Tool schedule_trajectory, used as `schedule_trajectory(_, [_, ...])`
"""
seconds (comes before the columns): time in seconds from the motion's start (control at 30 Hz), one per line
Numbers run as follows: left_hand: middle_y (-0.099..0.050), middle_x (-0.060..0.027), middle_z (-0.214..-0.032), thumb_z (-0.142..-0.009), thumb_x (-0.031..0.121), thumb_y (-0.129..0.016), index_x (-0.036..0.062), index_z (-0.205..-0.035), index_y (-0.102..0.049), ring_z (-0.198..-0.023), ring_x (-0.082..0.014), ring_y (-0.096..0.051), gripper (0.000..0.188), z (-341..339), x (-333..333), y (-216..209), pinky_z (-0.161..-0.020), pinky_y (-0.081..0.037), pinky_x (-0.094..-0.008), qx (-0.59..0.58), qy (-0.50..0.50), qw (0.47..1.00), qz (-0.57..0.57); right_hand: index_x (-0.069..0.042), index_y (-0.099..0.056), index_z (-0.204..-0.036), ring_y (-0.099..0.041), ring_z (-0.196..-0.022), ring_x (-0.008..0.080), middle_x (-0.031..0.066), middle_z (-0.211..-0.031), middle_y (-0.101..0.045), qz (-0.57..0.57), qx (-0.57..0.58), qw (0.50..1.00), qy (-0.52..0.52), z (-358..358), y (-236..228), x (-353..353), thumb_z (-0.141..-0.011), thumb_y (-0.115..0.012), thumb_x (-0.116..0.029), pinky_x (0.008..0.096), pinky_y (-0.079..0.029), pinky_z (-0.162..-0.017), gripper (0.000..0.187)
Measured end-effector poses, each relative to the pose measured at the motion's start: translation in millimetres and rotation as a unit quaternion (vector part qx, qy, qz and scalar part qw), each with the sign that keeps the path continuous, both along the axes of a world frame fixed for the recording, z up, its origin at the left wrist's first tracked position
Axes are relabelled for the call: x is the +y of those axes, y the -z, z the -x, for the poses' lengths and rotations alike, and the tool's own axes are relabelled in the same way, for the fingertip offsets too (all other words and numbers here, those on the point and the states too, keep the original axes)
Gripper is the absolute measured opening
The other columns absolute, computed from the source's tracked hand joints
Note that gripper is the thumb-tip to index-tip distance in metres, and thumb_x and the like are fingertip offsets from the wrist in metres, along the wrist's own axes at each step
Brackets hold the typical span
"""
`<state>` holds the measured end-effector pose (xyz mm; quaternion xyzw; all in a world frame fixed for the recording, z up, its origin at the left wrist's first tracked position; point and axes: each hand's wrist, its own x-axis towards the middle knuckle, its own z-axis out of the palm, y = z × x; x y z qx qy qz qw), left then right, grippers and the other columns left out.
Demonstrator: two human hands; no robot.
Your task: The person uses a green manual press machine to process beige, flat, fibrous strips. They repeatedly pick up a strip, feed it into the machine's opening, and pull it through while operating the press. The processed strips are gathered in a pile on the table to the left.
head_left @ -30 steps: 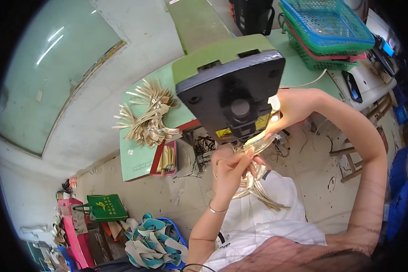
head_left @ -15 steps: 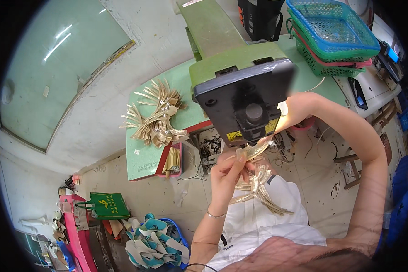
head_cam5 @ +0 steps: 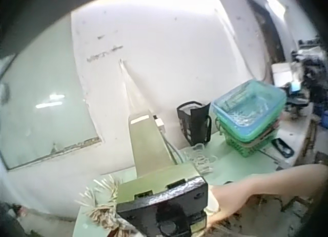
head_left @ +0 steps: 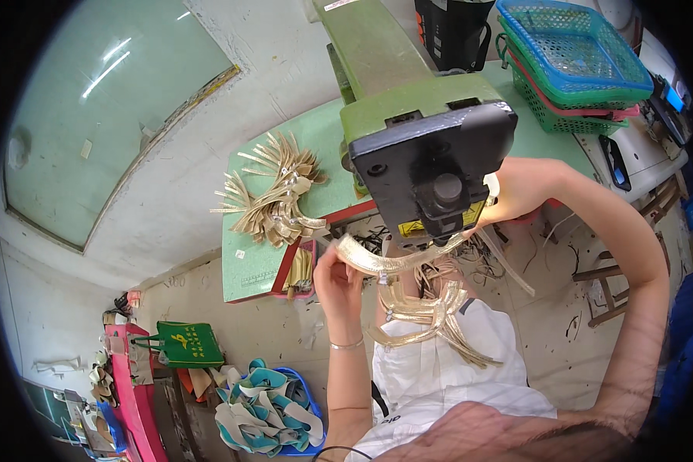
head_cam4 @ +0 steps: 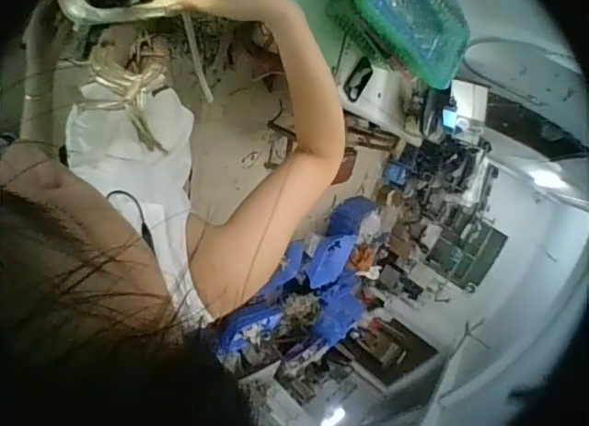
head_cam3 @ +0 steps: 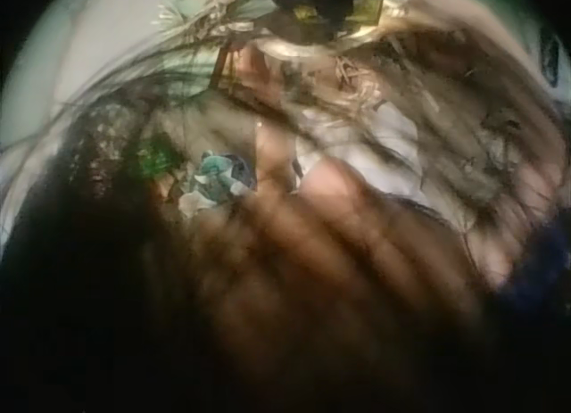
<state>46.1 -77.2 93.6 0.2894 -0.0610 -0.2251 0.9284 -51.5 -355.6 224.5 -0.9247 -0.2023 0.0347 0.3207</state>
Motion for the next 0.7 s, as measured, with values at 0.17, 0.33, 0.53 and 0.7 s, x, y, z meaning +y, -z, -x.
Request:
schedule_trajectory(0.17, [-0.063, -0.0056, -0.090, -0.092, 0.019, -0.052, -0.0004, -0.101, -0.060, -0.082, -0.0134, -0.058, 0.023, 20.5, -21.5, 53.1, -0.073, -0.046, -0.0264, -0.084, 0.093, 0.969, -0.213, -0.004, -0.062, -0.078, -0.053, -0.077, 0.0210, 0.0032, -0.072, -0.060, -0.002, 0.122, 0.992, 0.040, -5.7, -0.6, 11.0, -0.076, -0.071, -0.033, 0.0322, -0.043, -0.069, 0.030])
schedule_trajectory(0.33, [-0.065, -0.0147, -0.102, -0.091, 0.014, -0.055, -0.0080, -0.111, -0.058, -0.092, -0.0164, -0.062, 0.030, 77.9, -63.3, -8.6, -0.074, -0.048, -0.0262, -0.218, 0.207, 0.933, -0.196, -0.005, -0.060, -0.107, -0.057, -0.090, 0.0256, 0.0108, -0.101, -0.063, -0.007, 0.019, 0.999, -0.027, -7.4, 8.2, 22.3, -0.081, -0.066, -0.035, 0.0320, -0.046, -0.078, 0.040])
schedule_trajectory(0.53, [-0.067, -0.0132, -0.079, -0.092, 0.015, -0.055, -0.0100, -0.098, -0.062, -0.069, -0.0150, -0.064, 0.027, 88.4, -58.7, -25.5, -0.062, -0.049, -0.0234, -0.163, 0.101, 0.940, -0.284, -0.007, -0.057, -0.116, -0.056, -0.097, 0.0283, 0.0135, -0.112, -0.059, -0.016, 0.081, 0.996, 0.020, 0.0, -3.4, 32.9, -0.081, -0.066, -0.036, 0.0340, -0.045, -0.086, 0.046])
schedule_trajectory(0.7, [-0.063, -0.0089, -0.069, -0.091, 0.014, -0.056, -0.0080, -0.089, -0.065, -0.058, -0.0126, -0.058, 0.023, 82.6, -33.9, -19.0, -0.056, -0.047, -0.0218, -0.170, 0.043, 0.937, -0.303, -0.006, -0.056, -0.116, -0.057, -0.097, 0.0299, 0.0139, -0.115, -0.057, -0.017, 0.053, 0.998, 0.033, 4.9, -1.5, 30.4, -0.080, -0.067, -0.033, 0.0346, -0.046, -0.084, 0.046])
